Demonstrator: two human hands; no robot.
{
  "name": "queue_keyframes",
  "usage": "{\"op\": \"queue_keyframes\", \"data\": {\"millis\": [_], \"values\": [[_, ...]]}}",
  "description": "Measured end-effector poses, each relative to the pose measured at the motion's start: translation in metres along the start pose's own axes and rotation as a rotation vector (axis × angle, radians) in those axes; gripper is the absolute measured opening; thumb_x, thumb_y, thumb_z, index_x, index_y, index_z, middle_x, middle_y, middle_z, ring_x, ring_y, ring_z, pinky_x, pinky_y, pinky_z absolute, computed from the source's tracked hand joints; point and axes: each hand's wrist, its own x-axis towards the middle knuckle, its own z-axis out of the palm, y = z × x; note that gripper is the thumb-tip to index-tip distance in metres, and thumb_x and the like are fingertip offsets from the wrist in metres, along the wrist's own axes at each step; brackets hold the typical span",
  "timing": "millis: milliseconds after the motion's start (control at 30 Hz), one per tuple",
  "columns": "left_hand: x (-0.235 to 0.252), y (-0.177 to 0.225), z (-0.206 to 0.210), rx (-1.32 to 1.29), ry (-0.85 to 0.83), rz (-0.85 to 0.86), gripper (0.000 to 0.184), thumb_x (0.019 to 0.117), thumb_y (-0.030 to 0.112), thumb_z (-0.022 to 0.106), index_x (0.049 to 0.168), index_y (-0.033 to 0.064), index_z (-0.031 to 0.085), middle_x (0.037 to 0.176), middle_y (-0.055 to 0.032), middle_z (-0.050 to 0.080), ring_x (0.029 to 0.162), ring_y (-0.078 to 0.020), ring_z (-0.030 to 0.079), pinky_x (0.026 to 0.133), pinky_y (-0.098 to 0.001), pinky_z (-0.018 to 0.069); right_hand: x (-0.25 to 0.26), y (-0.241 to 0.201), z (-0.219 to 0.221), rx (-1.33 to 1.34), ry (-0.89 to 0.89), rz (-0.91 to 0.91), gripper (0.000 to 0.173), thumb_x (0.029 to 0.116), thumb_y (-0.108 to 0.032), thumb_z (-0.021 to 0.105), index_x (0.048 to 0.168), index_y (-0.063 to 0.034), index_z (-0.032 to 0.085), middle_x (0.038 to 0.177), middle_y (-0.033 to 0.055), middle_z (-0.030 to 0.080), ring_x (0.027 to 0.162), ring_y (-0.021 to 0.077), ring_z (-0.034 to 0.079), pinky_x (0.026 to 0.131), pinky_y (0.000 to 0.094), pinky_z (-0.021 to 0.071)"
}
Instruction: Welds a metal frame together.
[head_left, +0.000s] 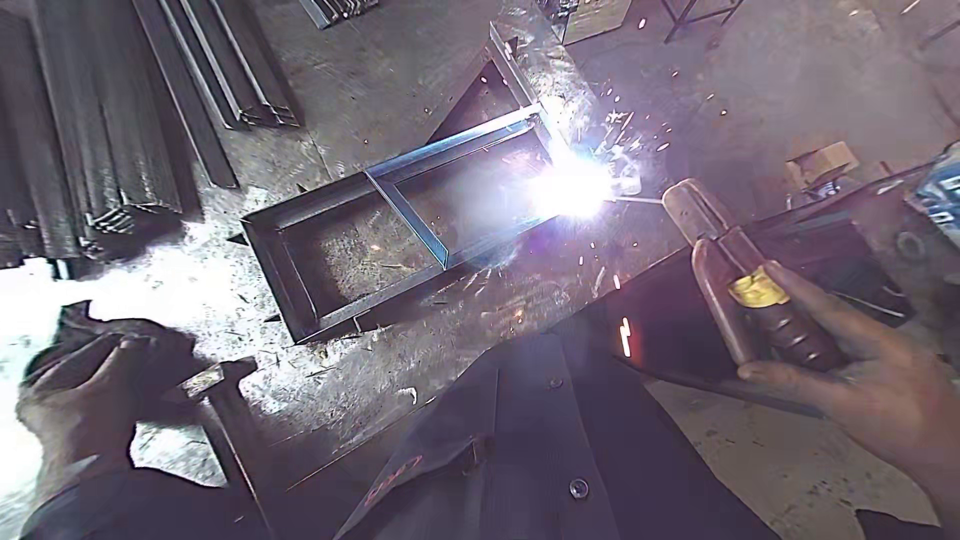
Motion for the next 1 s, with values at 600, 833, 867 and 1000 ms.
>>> {"op": "queue_keyframes", "data": {"millis": [600,833,867,1000], "values": [[-0.006,0.011,0.002,-0.030,0.000,0.028,0.050,0.0953,0.043,0.072,0.127,0.0046,0.069,0.131,-0.0128,0.068,0.122,-0.0151,0.064,0.108,-0.0343,0.0500,0.008,-0.011,-0.007,-0.171,0.020,-0.068,0.100,0.0710,-0.081,0.072,0.152,-0.0248,0.053,0.119,0.0055,0.072,0.097,0.0073,0.067,0.084,0.0308,0.0558],[-0.013,0.032,0.003,-0.006,-0.009,0.025,0.048,0.0980,0.039,0.068,0.129,0.0028,0.068,0.136,-0.0136,0.065,0.129,-0.0157,0.060,0.113,-0.0329,0.0454,0.016,-0.016,-0.015,-0.222,-0.001,-0.066,0.098,0.0693,-0.082,0.072,0.152,-0.0316,0.052,0.123,0.0030,0.071,0.098,0.0104,0.068,0.084,0.0398,0.0572],[-0.013,0.032,0.002,0.032,-0.015,0.034,0.050,0.0980,0.043,0.067,0.129,0.0047,0.069,0.138,-0.0127,0.064,0.131,-0.0157,0.058,0.114,-0.0331,0.0446,0.017,-0.017,-0.017,-0.234,-0.010,-0.070,0.098,0.0699,-0.082,0.071,0.152,-0.0329,0.051,0.125,0.0019,0.071,0.099,0.0099,0.068,0.084,0.0402,0.0572],[-0.013,0.032,0.002,0.039,0.012,0.006,0.053,0.0956,0.046,0.069,0.131,0.0063,0.068,0.142,-0.0116,0.062,0.136,-0.0156,0.055,0.117,-0.0336,0.0424,0.024,-0.021,-0.024,-0.256,-0.045,-0.047,0.097,0.0684,-0.083,0.072,0.152,-0.0395,0.049,0.114,-0.0020,0.073,0.089,0.0082,0.068,0.076,0.0414,0.0589]]}}
